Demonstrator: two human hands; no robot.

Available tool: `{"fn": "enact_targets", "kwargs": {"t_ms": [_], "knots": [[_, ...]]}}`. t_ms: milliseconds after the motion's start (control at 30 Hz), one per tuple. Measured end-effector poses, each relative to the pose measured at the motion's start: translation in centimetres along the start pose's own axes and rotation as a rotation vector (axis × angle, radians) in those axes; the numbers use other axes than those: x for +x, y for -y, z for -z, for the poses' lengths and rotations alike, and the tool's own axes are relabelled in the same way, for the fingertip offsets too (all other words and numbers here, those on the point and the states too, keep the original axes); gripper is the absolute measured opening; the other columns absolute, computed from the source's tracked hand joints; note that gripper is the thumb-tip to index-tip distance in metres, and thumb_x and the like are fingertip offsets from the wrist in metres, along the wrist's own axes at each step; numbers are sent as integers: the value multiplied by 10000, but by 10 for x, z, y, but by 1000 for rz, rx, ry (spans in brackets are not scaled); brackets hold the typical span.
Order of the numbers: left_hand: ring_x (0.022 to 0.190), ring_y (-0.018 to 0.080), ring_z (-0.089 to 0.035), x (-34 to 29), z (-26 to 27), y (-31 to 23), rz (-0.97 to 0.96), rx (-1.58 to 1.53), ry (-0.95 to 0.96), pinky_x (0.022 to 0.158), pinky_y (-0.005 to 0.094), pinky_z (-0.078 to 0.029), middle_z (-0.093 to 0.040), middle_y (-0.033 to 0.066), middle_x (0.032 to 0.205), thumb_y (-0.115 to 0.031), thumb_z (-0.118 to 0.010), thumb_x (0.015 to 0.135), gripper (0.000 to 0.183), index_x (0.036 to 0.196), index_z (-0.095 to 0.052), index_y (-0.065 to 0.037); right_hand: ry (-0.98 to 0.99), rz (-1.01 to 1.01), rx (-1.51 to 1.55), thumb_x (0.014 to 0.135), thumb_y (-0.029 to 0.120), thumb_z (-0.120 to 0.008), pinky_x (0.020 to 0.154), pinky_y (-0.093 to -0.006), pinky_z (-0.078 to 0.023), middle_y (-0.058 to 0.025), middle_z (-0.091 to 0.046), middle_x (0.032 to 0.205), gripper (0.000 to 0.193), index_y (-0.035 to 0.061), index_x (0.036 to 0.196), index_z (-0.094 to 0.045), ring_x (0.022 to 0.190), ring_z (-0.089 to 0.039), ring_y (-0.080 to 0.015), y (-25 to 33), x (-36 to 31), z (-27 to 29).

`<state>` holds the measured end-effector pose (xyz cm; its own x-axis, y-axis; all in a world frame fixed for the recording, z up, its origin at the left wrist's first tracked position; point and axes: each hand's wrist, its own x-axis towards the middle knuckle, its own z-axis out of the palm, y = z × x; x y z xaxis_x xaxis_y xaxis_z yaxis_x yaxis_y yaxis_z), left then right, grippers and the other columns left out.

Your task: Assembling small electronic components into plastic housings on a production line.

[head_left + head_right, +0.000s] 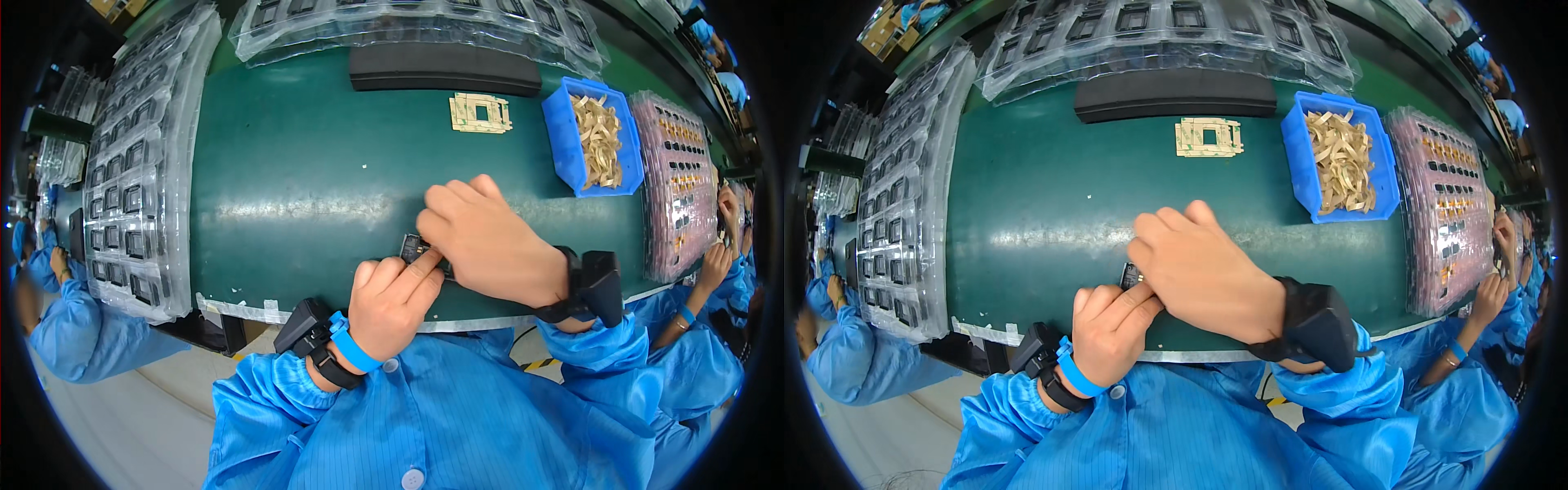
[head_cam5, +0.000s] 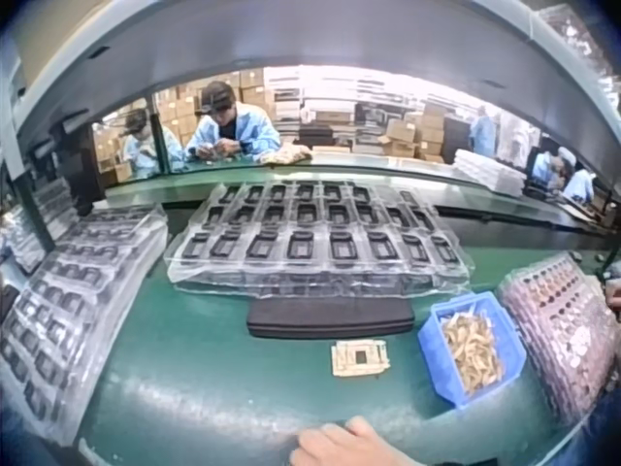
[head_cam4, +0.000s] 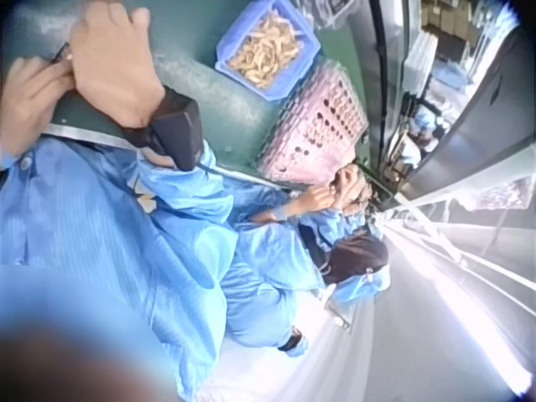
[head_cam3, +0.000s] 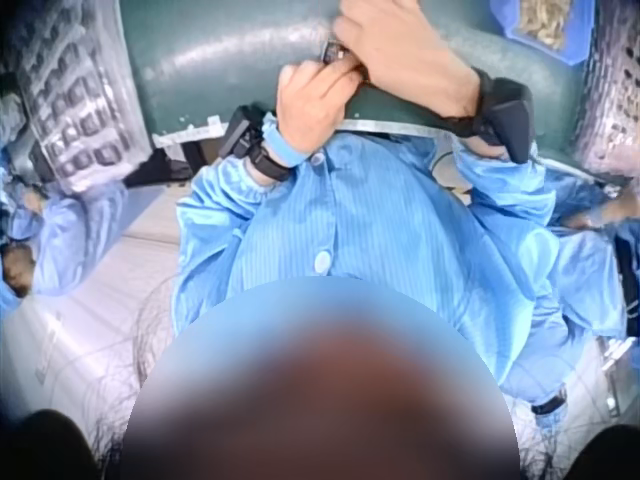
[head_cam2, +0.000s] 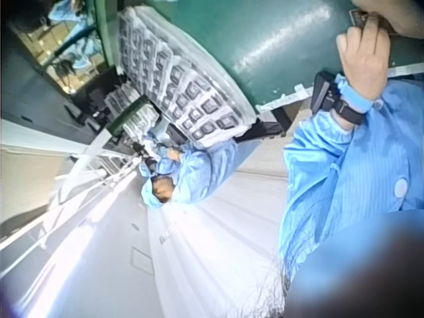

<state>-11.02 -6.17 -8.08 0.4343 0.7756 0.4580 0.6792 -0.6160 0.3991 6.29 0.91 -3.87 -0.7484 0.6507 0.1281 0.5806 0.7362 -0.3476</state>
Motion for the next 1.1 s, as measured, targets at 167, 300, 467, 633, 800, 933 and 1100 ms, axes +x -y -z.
{"fn": "enact_targets", "kwargs": {"t_ms": [167, 300, 467, 633, 800, 933, 1100], "knots": [[876, 242, -562, 0, -1, -4, 85, 32, -7, 752, 354, -394, -625, 79, 1079, -4, -666, 654, 290, 911, -717, -128, -62, -115, 23, 729, 43, -611, 776, -397, -345, -93, -475, 874, 164, 80, 871, -538, 868, -503, -284, -14, -30, 27], [911, 277, -557, 1, -2, -6, 88, 23, -1, 780, 381, -398, -602, 109, 1081, -8, -689, 646, 270, 888, -718, -125, -302, -267, -64, 780, -7, -580, 733, -423, -376, -123, -479, 848, 127, 62, 878, -535, 843, -508, -343, -30, -57, 64], [873, 279, -539, 0, 2, -5, 76, 53, 9, 766, 383, -398, -587, 107, 1063, -10, -710, 672, 224, 869, -711, -117, -633, -514, -142, 827, -5, -581, 687, -425, -432, -155, -518, 820, 60, 12, 873, -547, 782, -536, -364, -68, -74, 89], [824, 259, -518, -1, 4, -5, 77, 39, 23, 750, 370, -387, -590, 83, 1004, -35, -765, 676, 205, 865, -709, -95, -689, -771, 11, 836, 26, -619, 624, -357, -514, -151, -645, 760, 42, -2, 862, -601, 698, -654, -293, -79, -74, 94], [824, 251, -524, 10, 13, -5, 156, -77, 70, 769, 365, -384, -599, 63, 954, -82, -794, 682, 243, 908, -705, -67, -744, -852, 45, 812, 68, -687, 594, -335, -510, -121, -653, 725, 86, 2, 820, -631, 635, -647, -222, -65, -68, 90], [857, 270, -541, 19, 16, 3, 236, -194, 65, 788, 367, -399, -599, 80, 957, -120, -795, 711, 326, 1007, -683, -45, -611, -717, 221, 799, 56, -698, 606, -335, -499, -106, -622, 734, 65, 19, 833, -658, 655, -629, -233, -27, -55, 66], [875, 279, -546, 21, 5, 8, 337, -186, 32, 804, 370, -411, -583, 88, 942, -56, -710, 799, 181, 976, -681, -38, -345, -479, 325, 792, 64, -703, 685, -407, -505, -118, -606, 819, 102, 50, 892, -693, 779, -623, -328, 6, -37, 1]]}}
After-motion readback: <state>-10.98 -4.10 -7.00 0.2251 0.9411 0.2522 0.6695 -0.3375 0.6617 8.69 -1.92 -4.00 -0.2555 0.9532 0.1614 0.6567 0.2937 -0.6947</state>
